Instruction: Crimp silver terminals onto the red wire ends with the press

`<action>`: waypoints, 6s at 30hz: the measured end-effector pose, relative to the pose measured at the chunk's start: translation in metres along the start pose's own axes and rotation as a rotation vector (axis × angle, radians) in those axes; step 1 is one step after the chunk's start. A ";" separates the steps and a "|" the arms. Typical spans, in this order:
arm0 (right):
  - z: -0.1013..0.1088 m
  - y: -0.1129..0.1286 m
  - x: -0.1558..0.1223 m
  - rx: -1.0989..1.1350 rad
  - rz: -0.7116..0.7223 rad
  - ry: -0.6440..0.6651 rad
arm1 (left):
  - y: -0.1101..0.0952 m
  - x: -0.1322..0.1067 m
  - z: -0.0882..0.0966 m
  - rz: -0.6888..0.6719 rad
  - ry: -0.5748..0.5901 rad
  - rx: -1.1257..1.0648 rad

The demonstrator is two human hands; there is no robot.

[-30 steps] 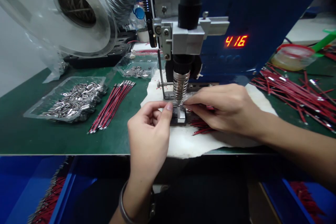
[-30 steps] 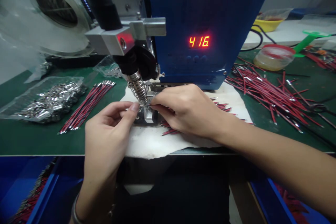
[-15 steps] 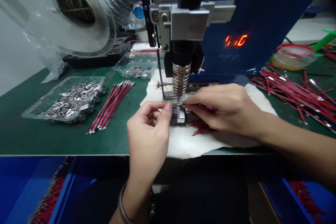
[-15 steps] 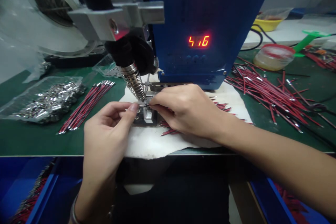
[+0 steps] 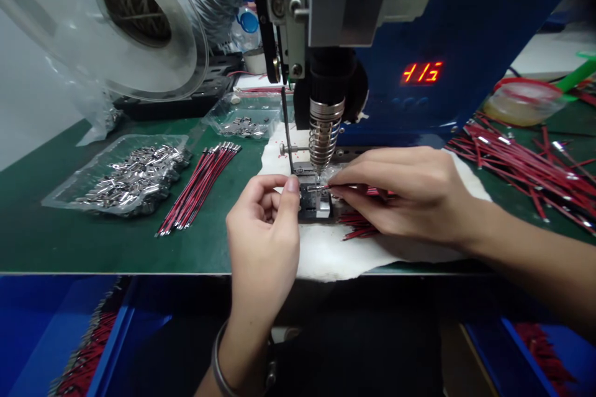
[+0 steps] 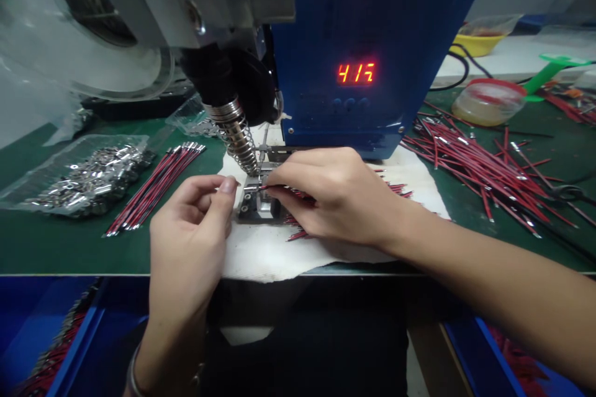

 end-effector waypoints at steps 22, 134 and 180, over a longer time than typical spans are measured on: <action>0.016 -0.011 -0.006 0.018 0.148 0.146 | 0.002 0.000 -0.004 -0.006 0.025 -0.146; 0.015 0.001 -0.006 -0.015 0.021 -0.063 | 0.005 0.000 -0.001 0.035 0.014 -0.202; 0.050 0.001 -0.125 -0.726 -0.663 -0.046 | 0.012 0.001 0.041 -0.624 0.198 0.759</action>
Point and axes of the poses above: each hand's wrist, its own x-axis towards the middle knuckle, its own z-axis out of the back of the hand, y = z × x, the point moved 4 cm from there along x, towards the middle knuckle, and after that the axes turned 10 degrees about -y, right-handed, at the moved point
